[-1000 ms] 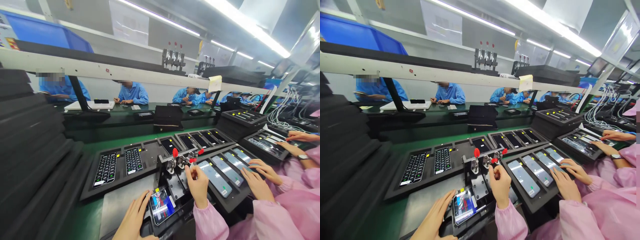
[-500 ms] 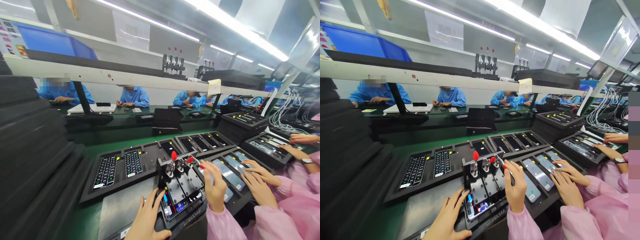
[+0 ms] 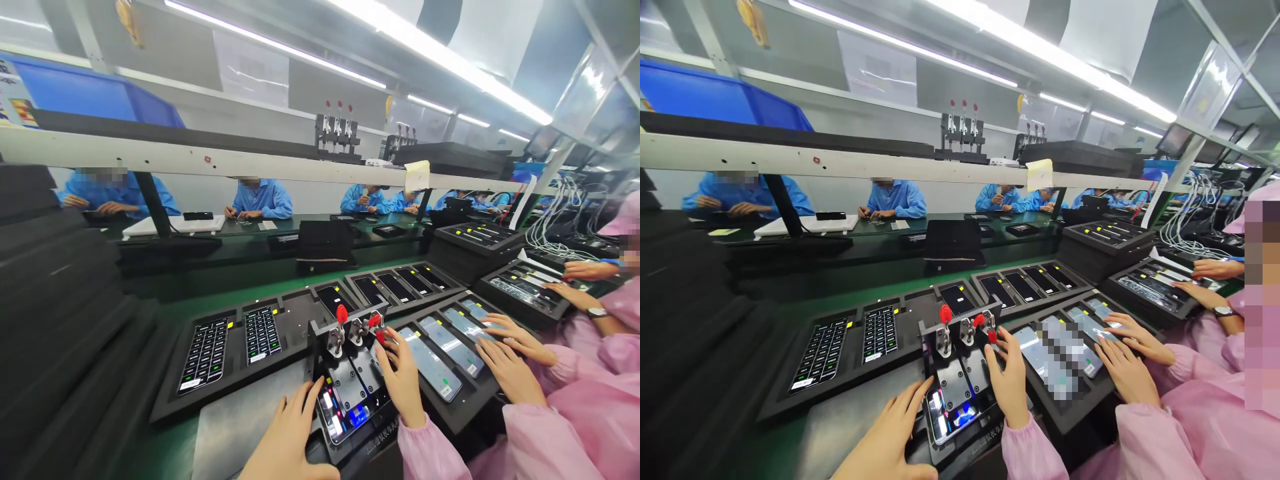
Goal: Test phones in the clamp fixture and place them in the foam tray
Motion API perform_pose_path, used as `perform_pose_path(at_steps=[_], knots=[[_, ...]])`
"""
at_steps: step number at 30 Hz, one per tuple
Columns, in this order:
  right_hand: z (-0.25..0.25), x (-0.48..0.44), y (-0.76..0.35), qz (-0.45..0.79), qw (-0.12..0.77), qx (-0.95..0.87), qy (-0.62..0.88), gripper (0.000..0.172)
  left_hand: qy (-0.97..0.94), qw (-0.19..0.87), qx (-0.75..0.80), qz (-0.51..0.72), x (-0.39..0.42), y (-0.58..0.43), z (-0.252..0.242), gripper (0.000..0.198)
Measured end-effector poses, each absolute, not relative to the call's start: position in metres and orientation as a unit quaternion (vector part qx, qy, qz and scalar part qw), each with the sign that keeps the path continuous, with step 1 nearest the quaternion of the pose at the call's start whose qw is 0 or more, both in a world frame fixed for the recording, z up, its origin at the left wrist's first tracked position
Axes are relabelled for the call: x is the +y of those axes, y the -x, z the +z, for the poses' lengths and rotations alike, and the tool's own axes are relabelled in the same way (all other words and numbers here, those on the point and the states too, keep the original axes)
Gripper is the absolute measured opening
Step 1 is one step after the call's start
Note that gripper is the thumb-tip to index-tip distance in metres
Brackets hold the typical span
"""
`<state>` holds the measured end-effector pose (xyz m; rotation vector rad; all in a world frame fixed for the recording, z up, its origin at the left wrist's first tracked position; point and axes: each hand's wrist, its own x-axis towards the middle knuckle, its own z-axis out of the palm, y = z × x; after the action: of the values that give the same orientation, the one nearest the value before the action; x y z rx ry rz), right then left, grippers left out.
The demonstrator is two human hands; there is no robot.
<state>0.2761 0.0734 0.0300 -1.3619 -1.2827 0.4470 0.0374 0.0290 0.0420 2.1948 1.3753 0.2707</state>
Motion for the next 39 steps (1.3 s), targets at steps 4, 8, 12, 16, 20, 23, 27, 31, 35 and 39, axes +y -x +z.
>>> perform_pose_path(at_steps=[4, 8, 12, 16, 20, 23, 27, 31, 35, 39], knots=[[0.028, 0.087, -0.275, 0.283, 0.575, -0.502, 0.581, 0.047, -0.836, 0.291, 0.452, 0.108, 0.050, -0.023, 0.045, 0.122], [0.030, 0.086, -0.278, 0.291, 0.574, -0.503, 0.577, 0.040, -0.828, 0.345, 0.419, 0.140, 0.078, -0.001, 0.027, 0.099], [0.030, 0.083, -0.274, 0.270, 0.573, -0.507, 0.584, 0.039, -0.820, 0.360, 0.416, 0.156, 0.092, 0.008, 0.009, 0.083], [0.029, 0.083, -0.274, 0.267, 0.560, -0.515, 0.591, 0.038, -0.832, 0.317, 0.431, 0.145, 0.088, 0.004, 0.005, 0.090], [0.030, 0.084, -0.277, 0.272, 0.535, -0.533, 0.596, 0.035, -0.847, 0.296, 0.411, 0.160, 0.082, 0.000, 0.011, 0.092], [0.030, 0.083, -0.278, 0.271, 0.528, -0.536, 0.601, 0.037, -0.857, 0.283, 0.399, 0.162, 0.077, -0.004, 0.018, 0.098], [0.030, 0.084, -0.278, 0.269, 0.525, -0.539, 0.601, 0.039, -0.870, 0.251, 0.391, 0.164, 0.067, -0.012, 0.028, 0.109], [0.029, 0.086, -0.278, 0.268, 0.517, -0.542, 0.606, 0.039, -0.882, 0.229, 0.377, 0.167, 0.058, -0.021, 0.032, 0.117], [0.028, 0.086, -0.279, 0.266, 0.516, -0.539, 0.610, 0.038, -0.885, 0.222, 0.383, 0.145, 0.050, -0.026, 0.032, 0.124], [0.027, 0.087, -0.279, 0.256, 0.523, -0.537, 0.610, 0.038, -0.870, 0.229, 0.417, 0.129, 0.043, -0.033, 0.030, 0.128]])
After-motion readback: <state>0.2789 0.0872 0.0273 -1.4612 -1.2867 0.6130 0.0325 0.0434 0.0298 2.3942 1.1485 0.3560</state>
